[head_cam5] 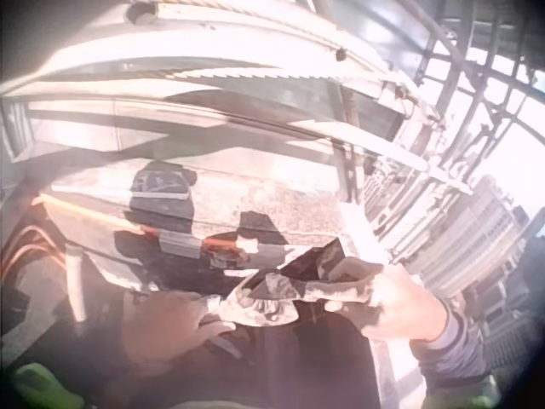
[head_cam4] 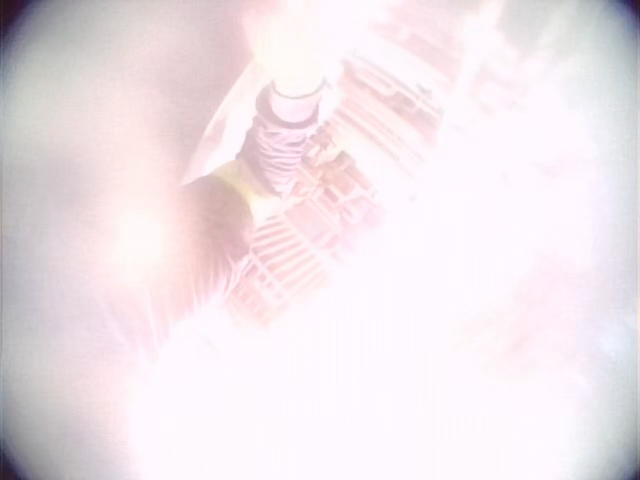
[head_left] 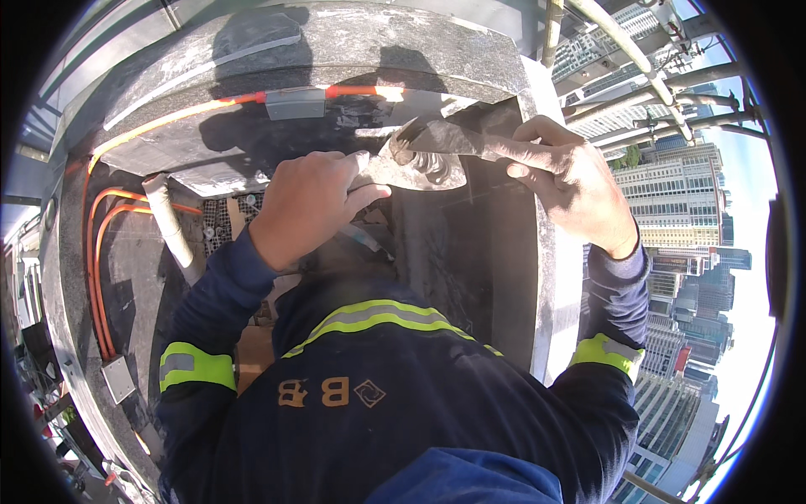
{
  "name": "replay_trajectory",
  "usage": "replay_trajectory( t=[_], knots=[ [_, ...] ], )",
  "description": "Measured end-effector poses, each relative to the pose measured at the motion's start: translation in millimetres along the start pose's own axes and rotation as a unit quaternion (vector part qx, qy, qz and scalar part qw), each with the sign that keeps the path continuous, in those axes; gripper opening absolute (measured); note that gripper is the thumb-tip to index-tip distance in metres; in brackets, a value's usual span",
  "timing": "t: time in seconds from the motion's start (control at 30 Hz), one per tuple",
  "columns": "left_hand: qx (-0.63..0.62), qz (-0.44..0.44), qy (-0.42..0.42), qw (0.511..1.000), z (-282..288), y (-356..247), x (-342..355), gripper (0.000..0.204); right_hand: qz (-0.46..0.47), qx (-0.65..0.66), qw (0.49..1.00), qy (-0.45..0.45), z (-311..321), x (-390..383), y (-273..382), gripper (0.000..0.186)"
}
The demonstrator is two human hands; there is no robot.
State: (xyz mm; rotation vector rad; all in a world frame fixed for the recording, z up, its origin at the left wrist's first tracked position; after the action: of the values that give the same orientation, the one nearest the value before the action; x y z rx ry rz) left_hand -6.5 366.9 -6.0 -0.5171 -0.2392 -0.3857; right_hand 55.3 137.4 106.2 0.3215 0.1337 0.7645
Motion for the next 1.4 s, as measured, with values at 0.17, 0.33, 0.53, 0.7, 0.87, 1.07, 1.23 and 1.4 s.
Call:
replay_trajectory(
  t=[0.17,0.33,0.53,0.7,0.87,1.07,1.23,1.4],
  knots=[
    [-0.020,0.006,0.003,1.000,-4,7,4,0.050,0.005,-0.020,1.000,0.015,6,3,-4,0.040],
    [-0.008,0.024,0.031,0.999,-3,5,8,0.050,0.049,-0.034,0.998,0.031,-1,3,-9,0.041],
    [-0.018,0.026,0.047,0.998,-6,2,10,0.050,0.016,-0.022,1.000,-0.004,8,-5,-13,0.041],
    [-0.012,0.044,0.092,0.995,-9,1,11,0.049,0.038,-0.041,0.998,0.015,3,-12,-21,0.042],
    [-0.038,0.022,0.035,0.998,-5,2,11,0.047,-0.007,0.017,1.000,0.016,2,-22,-26,0.037],
    [-0.138,-0.001,0.039,0.990,-2,0,14,0.043,-0.066,0.297,0.952,-0.028,-15,-51,-67,0.035],
    [-0.256,-0.025,0.014,0.966,-4,1,18,0.032,0.005,0.337,0.935,-0.108,-42,-55,-74,0.036],
    [-0.362,0.004,0.004,0.932,-8,-4,13,0.034,0.037,0.360,0.925,-0.120,-54,-70,-75,0.039]
  ],
)
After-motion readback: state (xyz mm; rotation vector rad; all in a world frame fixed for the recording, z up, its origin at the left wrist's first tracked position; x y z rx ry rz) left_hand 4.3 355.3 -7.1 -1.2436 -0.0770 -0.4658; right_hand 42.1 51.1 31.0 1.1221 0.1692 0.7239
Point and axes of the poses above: each hand's wrist, its own x-axis towards the middle knuckle, its own z-axis out of the back of the hand, y = z × x, the point moved 5 cm from there along x, towards the middle knuckle, and after that the axes turned 5 degrees about -z, right-handed, at the moved point
